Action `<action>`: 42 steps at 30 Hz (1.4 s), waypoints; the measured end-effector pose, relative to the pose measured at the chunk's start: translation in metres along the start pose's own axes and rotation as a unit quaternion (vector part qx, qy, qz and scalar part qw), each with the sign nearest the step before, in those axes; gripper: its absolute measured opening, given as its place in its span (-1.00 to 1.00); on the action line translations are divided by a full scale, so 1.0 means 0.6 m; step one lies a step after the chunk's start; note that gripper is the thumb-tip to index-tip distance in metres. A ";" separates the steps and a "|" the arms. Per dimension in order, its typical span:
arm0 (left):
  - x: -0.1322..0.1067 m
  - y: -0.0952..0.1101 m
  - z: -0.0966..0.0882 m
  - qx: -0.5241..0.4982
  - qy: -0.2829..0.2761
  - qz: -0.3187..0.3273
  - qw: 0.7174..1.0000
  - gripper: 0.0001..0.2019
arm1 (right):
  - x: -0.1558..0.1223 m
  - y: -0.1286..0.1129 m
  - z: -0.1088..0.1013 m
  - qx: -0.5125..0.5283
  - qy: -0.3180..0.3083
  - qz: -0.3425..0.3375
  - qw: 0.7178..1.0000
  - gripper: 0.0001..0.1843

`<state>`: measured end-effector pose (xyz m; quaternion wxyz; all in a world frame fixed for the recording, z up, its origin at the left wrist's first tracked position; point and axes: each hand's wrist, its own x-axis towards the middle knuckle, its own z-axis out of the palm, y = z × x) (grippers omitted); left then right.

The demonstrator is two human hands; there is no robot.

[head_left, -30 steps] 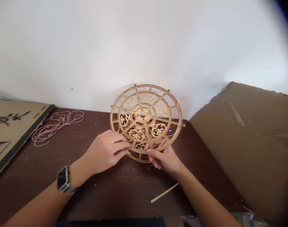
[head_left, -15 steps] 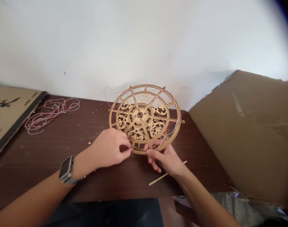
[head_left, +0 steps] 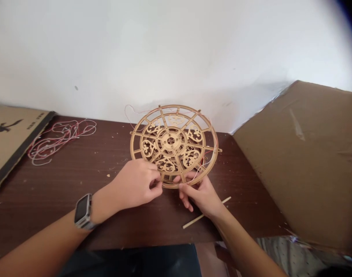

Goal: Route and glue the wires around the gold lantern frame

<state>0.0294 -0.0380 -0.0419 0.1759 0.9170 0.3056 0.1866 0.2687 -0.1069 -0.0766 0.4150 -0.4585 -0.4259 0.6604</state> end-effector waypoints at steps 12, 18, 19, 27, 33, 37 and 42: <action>0.005 0.018 0.001 -0.036 -0.014 -0.114 0.993 -0.87 | 0.000 0.003 0.011 0.000 -0.014 -0.038 0.999 -0.50; 0.003 0.012 0.006 -0.043 -0.004 -0.078 0.996 -0.84 | 0.004 0.010 0.019 0.025 0.007 -0.050 0.998 -0.52; 0.002 0.012 0.007 -0.051 -0.002 -0.075 0.996 -0.84 | 0.004 0.010 0.021 0.026 0.011 -0.051 0.998 -0.53; 0.002 0.023 0.010 -0.064 0.024 -0.072 0.995 -0.89 | 0.007 0.003 0.036 0.021 0.068 -0.038 0.997 -0.66; -0.001 0.039 0.008 -0.064 0.044 -0.070 0.995 -0.88 | -0.006 0.000 0.068 0.064 0.159 -0.017 0.985 -0.64; -0.006 0.047 0.002 -0.069 0.062 -0.061 0.994 -0.84 | -0.016 0.001 0.102 0.117 0.216 -0.022 0.969 -0.58; -0.007 0.053 -0.003 -0.081 0.052 -0.061 0.993 -0.82 | -0.022 0.003 0.130 0.128 0.247 -0.030 0.960 -0.55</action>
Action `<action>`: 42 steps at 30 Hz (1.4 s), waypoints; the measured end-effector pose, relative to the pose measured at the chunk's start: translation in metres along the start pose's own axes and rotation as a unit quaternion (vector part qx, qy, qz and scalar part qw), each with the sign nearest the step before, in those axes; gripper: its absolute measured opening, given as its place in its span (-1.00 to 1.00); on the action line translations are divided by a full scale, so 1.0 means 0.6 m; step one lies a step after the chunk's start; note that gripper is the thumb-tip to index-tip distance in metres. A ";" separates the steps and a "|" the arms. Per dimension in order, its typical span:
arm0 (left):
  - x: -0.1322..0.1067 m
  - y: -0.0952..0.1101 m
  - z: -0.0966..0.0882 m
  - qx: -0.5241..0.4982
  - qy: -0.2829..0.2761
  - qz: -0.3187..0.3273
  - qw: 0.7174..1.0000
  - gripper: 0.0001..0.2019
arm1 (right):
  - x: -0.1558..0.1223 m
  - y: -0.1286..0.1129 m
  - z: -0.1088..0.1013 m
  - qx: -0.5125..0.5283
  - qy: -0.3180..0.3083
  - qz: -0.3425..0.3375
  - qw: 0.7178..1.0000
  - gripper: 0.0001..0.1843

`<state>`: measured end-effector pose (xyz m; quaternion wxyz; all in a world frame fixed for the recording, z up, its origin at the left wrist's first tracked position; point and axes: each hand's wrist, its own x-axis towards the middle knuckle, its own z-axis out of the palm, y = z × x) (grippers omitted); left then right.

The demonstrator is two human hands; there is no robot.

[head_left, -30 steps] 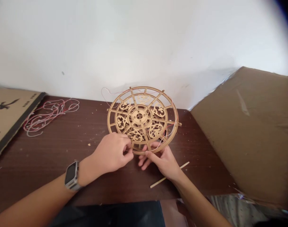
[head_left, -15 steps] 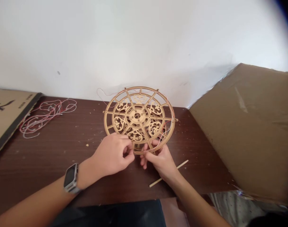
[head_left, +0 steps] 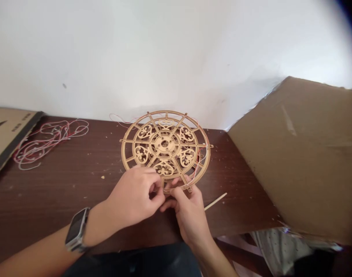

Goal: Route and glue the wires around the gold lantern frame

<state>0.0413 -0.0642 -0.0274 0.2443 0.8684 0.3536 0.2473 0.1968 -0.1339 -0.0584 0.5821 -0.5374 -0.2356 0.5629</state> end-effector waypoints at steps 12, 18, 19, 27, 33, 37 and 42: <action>-0.006 0.001 0.012 0.022 -0.020 0.007 1.000 -0.83 | 0.002 0.053 -0.013 0.012 0.043 -0.094 0.995 -0.69; -0.005 0.002 0.019 0.045 0.017 0.000 0.999 -0.84 | 0.003 0.059 -0.009 0.021 0.036 -0.106 0.993 -0.72; -0.005 0.002 0.021 0.047 0.023 0.000 0.999 -0.84 | 0.003 0.059 -0.010 0.023 0.033 -0.104 0.994 -0.71; -0.002 -0.001 0.021 0.044 0.050 0.029 0.997 -0.80 | 0.007 0.053 -0.013 0.052 0.011 -0.089 0.995 -0.62; 0.009 -0.028 -0.025 -0.008 0.005 0.076 0.997 -0.85 | 0.007 0.049 -0.012 0.070 0.031 -0.082 0.994 -0.53; 0.016 -0.050 -0.054 0.046 -0.013 0.132 0.990 -0.86 | 0.006 0.046 -0.009 0.075 0.037 -0.085 0.993 -0.50; 0.021 -0.056 -0.055 0.039 -0.040 0.156 0.986 -0.84 | 0.003 0.045 -0.008 0.069 0.033 -0.086 0.993 -0.50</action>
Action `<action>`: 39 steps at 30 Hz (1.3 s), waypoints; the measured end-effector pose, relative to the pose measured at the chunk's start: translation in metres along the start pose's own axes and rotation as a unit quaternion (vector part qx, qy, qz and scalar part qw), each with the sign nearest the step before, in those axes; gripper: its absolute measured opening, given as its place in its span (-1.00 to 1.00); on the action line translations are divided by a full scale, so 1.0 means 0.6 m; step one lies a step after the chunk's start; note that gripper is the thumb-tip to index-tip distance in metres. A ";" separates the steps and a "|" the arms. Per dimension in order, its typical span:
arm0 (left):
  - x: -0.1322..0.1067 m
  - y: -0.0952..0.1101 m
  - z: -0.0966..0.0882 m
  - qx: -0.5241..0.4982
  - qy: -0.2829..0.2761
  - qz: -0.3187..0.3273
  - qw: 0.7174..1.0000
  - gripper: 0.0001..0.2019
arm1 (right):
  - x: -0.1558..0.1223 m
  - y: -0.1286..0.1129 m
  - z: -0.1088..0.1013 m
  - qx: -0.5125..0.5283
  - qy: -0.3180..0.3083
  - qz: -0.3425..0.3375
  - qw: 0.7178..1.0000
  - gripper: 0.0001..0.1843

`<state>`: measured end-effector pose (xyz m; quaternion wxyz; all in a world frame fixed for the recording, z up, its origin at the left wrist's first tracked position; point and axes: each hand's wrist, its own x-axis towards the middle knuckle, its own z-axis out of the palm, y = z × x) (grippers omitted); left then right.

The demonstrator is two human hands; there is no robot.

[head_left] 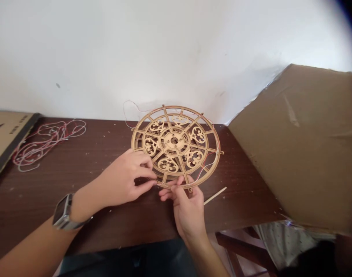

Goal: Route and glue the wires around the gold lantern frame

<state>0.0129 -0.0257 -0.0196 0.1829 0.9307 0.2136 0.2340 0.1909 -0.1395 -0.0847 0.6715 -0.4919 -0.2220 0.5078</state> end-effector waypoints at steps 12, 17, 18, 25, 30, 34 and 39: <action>0.001 -0.012 0.001 -0.086 -0.034 -0.015 0.996 -0.79 | -0.010 0.002 -0.002 -0.019 -0.027 0.000 0.999 -0.57; -0.008 -0.013 -0.003 -0.071 -0.049 -0.010 0.996 -0.74 | -0.012 0.003 -0.004 -0.024 -0.037 -0.013 0.999 -0.60; -0.010 -0.014 -0.004 -0.040 -0.043 0.004 0.998 -0.74 | -0.012 0.003 -0.003 -0.022 -0.036 -0.017 0.999 -0.60; -0.015 -0.008 -0.006 0.111 -0.013 0.133 0.985 -0.76 | -0.012 0.001 -0.003 -0.017 -0.049 -0.020 0.998 -0.61; -0.009 0.002 -0.001 0.103 -0.019 0.143 0.984 -0.72 | -0.014 0.003 -0.003 -0.038 -0.057 -0.015 0.998 -0.63; -0.009 0.004 0.008 0.109 -0.023 0.127 0.986 -0.70 | -0.014 0.003 -0.002 -0.049 -0.065 -0.013 0.997 -0.63; -0.010 0.004 0.012 0.097 -0.038 0.118 0.988 -0.72 | -0.014 0.005 -0.005 -0.055 -0.062 -0.015 0.996 -0.60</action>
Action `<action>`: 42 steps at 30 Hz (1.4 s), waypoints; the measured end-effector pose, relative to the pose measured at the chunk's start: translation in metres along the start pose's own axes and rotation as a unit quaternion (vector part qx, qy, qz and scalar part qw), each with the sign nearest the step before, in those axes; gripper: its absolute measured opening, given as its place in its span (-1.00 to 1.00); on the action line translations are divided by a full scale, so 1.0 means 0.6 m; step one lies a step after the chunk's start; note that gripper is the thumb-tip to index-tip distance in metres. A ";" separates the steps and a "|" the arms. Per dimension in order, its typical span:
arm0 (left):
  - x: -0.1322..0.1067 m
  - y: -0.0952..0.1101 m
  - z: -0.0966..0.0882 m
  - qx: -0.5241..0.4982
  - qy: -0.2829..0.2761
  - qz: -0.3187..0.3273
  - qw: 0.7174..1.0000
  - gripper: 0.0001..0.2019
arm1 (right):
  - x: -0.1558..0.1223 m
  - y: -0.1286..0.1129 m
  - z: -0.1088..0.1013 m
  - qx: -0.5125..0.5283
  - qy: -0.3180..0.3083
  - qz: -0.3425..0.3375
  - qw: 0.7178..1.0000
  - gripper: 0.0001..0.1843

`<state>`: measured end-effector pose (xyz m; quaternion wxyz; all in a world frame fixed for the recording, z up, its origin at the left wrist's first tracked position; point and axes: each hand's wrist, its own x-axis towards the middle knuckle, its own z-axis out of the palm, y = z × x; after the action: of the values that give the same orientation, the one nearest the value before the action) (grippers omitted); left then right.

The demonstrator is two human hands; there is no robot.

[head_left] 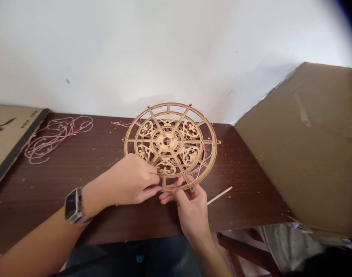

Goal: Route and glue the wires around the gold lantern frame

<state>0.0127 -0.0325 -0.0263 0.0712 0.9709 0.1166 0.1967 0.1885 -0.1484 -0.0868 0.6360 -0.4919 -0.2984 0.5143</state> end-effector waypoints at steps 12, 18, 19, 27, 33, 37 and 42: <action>0.027 0.033 0.009 -0.151 -0.038 -0.290 0.944 -0.81 | 0.000 -0.004 0.000 -0.018 0.017 -0.017 1.000 -0.68; 0.042 0.057 0.007 -0.143 -0.071 -0.392 0.906 -0.82 | -0.001 -0.004 -0.003 -0.043 0.017 -0.023 0.999 -0.66; 0.043 0.060 0.007 -0.141 -0.068 -0.394 0.906 -0.83 | -0.001 -0.003 -0.005 -0.047 0.016 -0.025 0.998 -0.66; 0.034 0.068 0.016 -0.128 -0.012 -0.380 0.916 -0.76 | -0.004 0.002 -0.005 -0.040 0.001 -0.015 0.999 -0.62; 0.020 0.052 0.024 -0.152 0.046 -0.316 0.935 -0.72 | -0.005 -0.005 0.004 -0.027 -0.011 -0.017 0.999 -0.64; 0.015 0.040 0.008 -0.212 0.031 -0.292 0.932 -0.71 | -0.006 -0.004 0.007 -0.007 -0.005 -0.012 1.000 -0.62; 0.016 0.033 -0.001 -0.217 0.018 -0.287 0.933 -0.83 | -0.009 -0.004 0.008 -0.004 0.007 -0.022 1.000 -0.60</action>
<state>0.0250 -0.0489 -0.0183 0.3310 0.8535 0.3458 0.2059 0.1834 -0.1518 -0.0825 0.6468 -0.4914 -0.3071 0.4959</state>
